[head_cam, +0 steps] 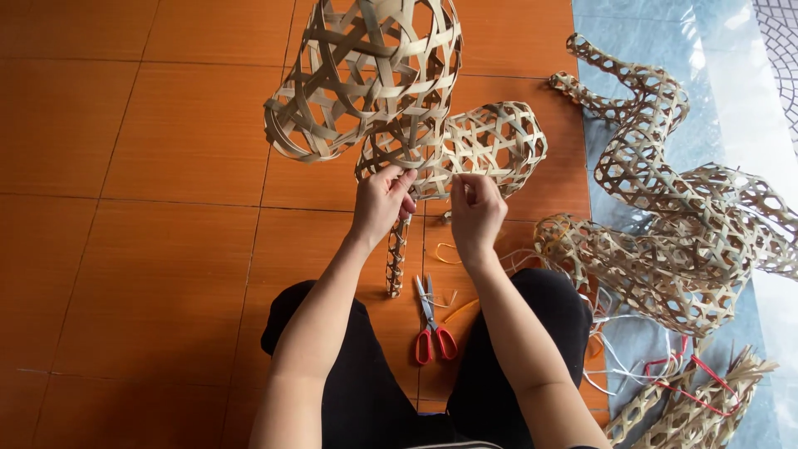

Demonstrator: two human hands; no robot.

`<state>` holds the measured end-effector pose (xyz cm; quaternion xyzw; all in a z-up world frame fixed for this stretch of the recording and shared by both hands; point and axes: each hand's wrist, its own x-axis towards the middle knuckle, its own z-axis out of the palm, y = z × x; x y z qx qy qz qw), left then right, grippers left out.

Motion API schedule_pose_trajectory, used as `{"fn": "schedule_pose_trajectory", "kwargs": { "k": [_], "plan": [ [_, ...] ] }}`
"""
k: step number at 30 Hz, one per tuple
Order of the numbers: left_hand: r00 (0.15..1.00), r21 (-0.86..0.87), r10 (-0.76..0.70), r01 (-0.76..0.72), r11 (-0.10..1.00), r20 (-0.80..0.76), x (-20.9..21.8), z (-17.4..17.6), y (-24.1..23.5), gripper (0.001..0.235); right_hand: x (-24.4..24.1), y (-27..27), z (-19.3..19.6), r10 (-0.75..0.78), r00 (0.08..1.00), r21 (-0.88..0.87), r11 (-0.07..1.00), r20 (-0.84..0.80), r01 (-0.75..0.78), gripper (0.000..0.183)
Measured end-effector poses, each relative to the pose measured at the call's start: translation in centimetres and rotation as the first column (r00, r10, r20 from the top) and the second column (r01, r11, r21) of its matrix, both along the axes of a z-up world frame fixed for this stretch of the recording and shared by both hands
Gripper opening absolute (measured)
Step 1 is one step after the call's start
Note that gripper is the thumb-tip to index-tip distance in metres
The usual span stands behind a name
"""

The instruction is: Trimming excess material from a woven bamboo horse and tying components together with string

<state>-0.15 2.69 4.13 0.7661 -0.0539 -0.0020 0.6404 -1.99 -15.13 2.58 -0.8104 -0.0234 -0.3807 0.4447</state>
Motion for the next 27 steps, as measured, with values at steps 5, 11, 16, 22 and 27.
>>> {"fn": "schedule_pose_trajectory", "kwargs": {
  "k": [5,11,16,22,27],
  "plan": [
    [0.999,0.084,-0.016,0.012,0.996,0.047,-0.9,1.8,-0.8,0.039,0.5,2.4,-0.2,0.425,0.897,0.547,0.783,-0.121,-0.297,0.012],
    [0.998,0.206,-0.054,0.049,0.977,0.022,2.0,-2.0,1.8,0.037,2.1,3.0,-3.6,0.708,0.706,0.915,0.263,0.033,-0.307,0.024],
    [0.982,0.43,0.021,-0.101,0.897,0.188,0.8,-1.0,1.5,0.036,2.2,2.8,-3.0,0.837,0.529,0.94,0.056,0.139,-0.336,0.021],
    [0.939,0.609,0.05,-0.261,0.749,0.34,0.0,0.8,1.4,0.027,2.8,2.5,-4.2,0.874,0.472,0.942,0.055,0.115,-0.33,0.02],
    [0.919,0.65,0.076,-0.33,0.685,0.387,0.0,1.0,1.3,0.02,2.0,2.7,-3.1,0.87,0.494,0.917,0.193,0.005,-0.349,0.03]
  ]
}}
